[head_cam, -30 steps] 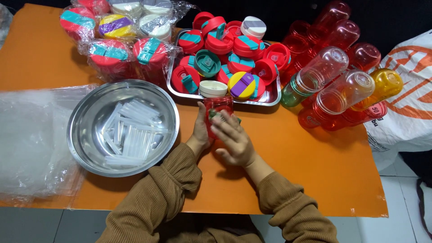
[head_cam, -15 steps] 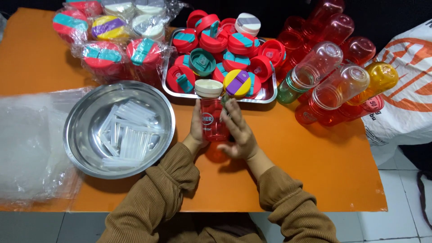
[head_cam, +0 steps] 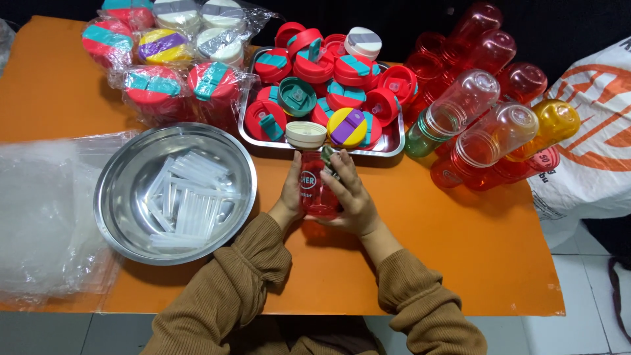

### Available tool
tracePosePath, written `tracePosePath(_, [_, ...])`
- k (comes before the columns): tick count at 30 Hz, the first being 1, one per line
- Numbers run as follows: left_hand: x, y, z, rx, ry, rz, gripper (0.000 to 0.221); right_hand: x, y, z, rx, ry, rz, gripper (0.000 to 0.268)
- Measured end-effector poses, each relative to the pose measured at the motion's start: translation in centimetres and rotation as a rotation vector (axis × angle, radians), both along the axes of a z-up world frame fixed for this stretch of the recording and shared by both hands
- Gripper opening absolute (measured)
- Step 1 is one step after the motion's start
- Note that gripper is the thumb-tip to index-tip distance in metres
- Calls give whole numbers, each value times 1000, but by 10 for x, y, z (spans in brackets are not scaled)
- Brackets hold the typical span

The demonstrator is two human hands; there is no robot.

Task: Assembling plastic water bottles by placing a small packet inside, inserting a straw into the lid, and attaching the lid to the bottle.

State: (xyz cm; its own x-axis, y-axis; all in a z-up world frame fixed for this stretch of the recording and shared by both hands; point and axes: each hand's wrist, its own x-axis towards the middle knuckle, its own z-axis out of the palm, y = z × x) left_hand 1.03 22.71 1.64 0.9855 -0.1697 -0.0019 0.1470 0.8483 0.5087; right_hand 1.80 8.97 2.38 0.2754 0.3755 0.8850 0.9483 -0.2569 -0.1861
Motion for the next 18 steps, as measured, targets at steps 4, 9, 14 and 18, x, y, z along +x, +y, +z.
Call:
tracePosePath(4, [5, 1, -7, -5, 75, 9, 67, -14, 8, 17, -12, -24, -2, 66])
tracePosePath(9, [-25, 17, 66, 129, 56, 51, 49, -18, 16, 7, -3, -253, -81, 12])
tracePosePath(14, [-3, 1, 22, 357, 116, 219, 60, -11, 11, 3, -8, -167, -108, 29])
tracePosePath(18, [3, 4, -3, 179, -39, 89, 58, -1, -2, 4, 22, 112, -54, 87])
